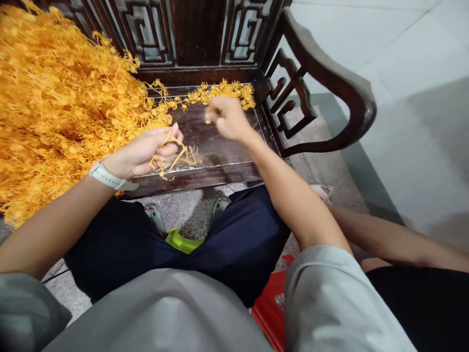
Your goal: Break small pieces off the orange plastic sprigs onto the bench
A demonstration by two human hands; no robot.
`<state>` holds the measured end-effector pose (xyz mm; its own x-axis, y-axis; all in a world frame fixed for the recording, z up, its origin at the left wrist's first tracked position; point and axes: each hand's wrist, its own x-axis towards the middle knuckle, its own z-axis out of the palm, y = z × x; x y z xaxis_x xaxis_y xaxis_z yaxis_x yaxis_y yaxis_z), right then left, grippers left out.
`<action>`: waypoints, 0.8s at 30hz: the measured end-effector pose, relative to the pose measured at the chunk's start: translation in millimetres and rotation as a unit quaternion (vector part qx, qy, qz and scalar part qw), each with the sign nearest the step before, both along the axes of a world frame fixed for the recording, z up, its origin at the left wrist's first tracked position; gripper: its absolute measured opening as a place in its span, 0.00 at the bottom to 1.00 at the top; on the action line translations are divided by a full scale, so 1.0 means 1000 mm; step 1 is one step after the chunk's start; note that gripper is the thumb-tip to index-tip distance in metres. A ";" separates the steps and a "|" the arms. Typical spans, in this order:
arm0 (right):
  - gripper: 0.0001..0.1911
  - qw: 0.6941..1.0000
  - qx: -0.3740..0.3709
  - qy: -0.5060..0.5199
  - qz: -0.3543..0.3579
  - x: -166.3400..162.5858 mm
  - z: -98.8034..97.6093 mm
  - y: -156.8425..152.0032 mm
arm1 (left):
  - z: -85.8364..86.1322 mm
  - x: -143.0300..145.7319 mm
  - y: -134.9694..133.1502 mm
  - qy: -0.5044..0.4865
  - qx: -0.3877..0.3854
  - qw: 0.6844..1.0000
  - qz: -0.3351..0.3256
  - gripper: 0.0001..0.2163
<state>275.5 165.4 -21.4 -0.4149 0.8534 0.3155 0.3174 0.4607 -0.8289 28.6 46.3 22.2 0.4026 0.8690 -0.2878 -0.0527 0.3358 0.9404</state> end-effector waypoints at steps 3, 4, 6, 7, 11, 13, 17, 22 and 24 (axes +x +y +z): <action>0.26 0.992 -0.020 0.092 -0.082 0.037 0.014 0.014 | -0.006 0.000 -0.008 0.018 0.035 0.999 0.020 0.17; 0.25 0.987 -0.026 0.131 -0.091 0.047 0.020 0.014 | -0.009 0.000 -0.006 0.025 0.040 0.998 0.030 0.17; 0.23 0.974 -0.045 0.202 -0.095 0.059 0.024 0.013 | -0.014 -0.001 0.001 0.031 0.030 0.998 0.044 0.16; 0.21 0.968 -0.061 0.220 -0.101 0.062 0.021 0.013 | -0.016 -0.001 0.006 0.031 0.021 0.998 0.050 0.14; 0.25 0.965 -0.210 0.055 -0.145 0.061 -0.011 0.019 | -0.021 -0.001 0.014 0.043 -0.011 0.997 0.067 0.10; 0.29 0.948 -0.282 -0.123 -0.088 0.057 -0.022 0.020 | -0.022 0.001 0.010 0.046 -0.015 0.996 0.077 0.12; 0.26 0.938 -0.297 -0.140 0.109 0.033 -0.009 0.000 | -0.026 0.007 0.005 -0.007 -0.010 0.994 0.108 0.13; 0.24 0.952 -0.130 -0.103 0.258 -0.021 0.014 -0.041 | -0.031 0.015 0.011 -0.157 -0.059 0.974 0.151 0.08; 0.22 0.964 -0.061 -0.111 0.236 -0.027 0.029 -0.048 | -0.028 0.014 0.011 -0.183 -0.047 0.968 0.165 0.07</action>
<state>248.2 117.1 8.1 -0.8112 0.5787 0.0844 0.2717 0.5007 -0.8218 42.2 57.4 -6.0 0.1983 0.9446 -0.2616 -0.4953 0.3269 0.8049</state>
